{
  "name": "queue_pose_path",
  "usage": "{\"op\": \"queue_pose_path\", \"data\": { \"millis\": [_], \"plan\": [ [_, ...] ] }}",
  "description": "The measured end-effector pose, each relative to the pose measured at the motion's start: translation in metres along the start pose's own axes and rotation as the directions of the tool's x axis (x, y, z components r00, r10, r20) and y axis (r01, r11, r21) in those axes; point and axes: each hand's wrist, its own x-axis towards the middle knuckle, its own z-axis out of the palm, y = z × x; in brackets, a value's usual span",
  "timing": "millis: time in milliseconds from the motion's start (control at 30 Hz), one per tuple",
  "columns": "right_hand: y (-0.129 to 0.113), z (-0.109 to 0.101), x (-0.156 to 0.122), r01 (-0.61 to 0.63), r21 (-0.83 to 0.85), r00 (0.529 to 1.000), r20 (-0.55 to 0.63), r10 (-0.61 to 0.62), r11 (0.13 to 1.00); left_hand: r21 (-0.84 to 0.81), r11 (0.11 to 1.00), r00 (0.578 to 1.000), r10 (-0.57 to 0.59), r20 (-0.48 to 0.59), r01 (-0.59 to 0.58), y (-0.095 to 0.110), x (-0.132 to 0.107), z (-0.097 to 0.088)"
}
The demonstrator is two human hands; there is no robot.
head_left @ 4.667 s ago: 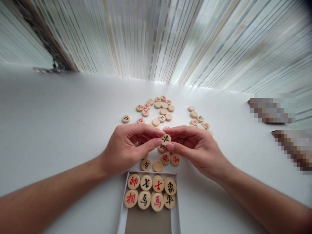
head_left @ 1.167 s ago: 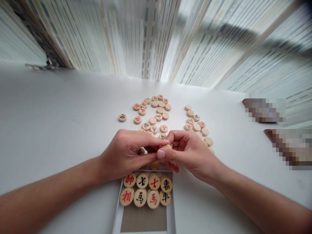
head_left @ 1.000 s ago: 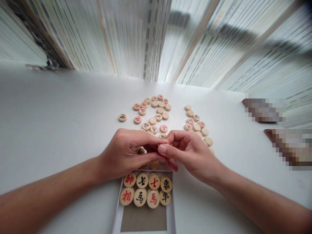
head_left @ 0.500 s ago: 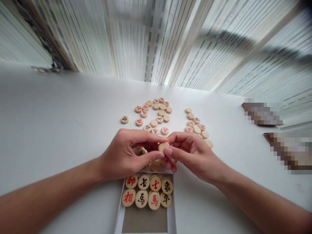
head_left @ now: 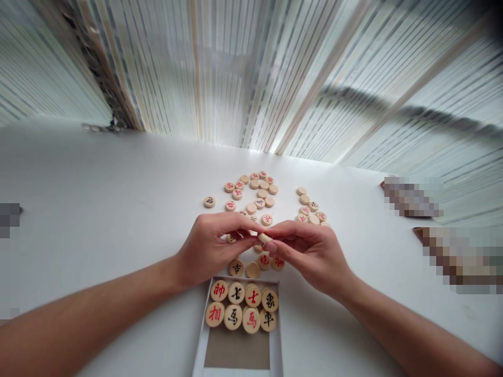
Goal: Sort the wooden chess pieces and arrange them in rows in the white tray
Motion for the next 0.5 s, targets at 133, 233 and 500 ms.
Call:
{"op": "queue_pose_path", "data": {
  "millis": [133, 233, 500],
  "plan": [
    [0.0040, -0.0006, -0.0004, 0.086, -0.062, 0.996, 0.009, -0.086, 0.994, -0.013, 1.000, 1.000, 0.004, 0.011, -0.004, -0.0002, -0.0007, -0.0001],
    [0.0053, -0.0011, 0.0000, 0.168, -0.133, 0.986, 0.034, -0.164, 0.977, -0.025, 1.000, 1.000, -0.004, 0.018, 0.004, -0.0007, -0.0014, 0.0003],
    [0.0011, -0.0063, -0.0048, 0.168, -0.256, 0.985, 0.014, -0.170, 0.952, 0.024, 0.999, 0.999, 0.032, 0.010, -0.033, 0.0021, -0.0011, 0.0005]
  ]
}}
